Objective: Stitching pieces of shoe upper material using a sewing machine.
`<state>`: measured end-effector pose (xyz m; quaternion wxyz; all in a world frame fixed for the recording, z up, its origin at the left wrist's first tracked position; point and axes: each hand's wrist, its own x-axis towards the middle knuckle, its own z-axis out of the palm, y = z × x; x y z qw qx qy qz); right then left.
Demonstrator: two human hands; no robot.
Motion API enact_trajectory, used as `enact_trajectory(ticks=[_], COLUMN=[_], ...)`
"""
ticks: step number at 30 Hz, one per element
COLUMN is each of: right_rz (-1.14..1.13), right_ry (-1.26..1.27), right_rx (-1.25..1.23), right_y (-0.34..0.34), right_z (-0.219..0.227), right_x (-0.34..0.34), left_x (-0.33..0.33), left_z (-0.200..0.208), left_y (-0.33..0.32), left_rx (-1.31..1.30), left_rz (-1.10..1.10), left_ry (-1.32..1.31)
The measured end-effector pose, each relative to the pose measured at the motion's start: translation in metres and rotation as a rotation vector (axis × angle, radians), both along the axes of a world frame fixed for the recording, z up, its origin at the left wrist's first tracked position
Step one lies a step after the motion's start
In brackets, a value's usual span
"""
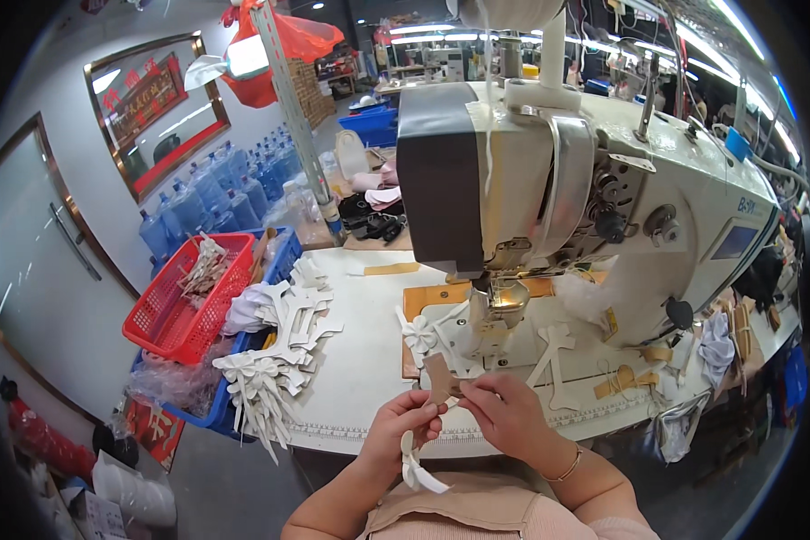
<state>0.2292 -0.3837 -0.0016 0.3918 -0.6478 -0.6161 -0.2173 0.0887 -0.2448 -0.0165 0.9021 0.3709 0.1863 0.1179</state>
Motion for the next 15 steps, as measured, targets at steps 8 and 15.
enact_trajectory(ticks=[8, 15], right_rz=[0.029, -0.039], right_ry=[0.110, 0.129], right_rx=[-0.017, -0.001], right_y=[0.0102, 0.0097], right_z=[-0.0055, -0.0030], right_x=[-0.0052, -0.0009], left_x=[0.0008, 0.0045], left_z=[-0.0067, -0.0089], left_y=[-0.0012, -0.0033], left_rx=[0.001, -0.022], left_rz=[0.005, -0.025], left_ry=[-0.041, -0.030])
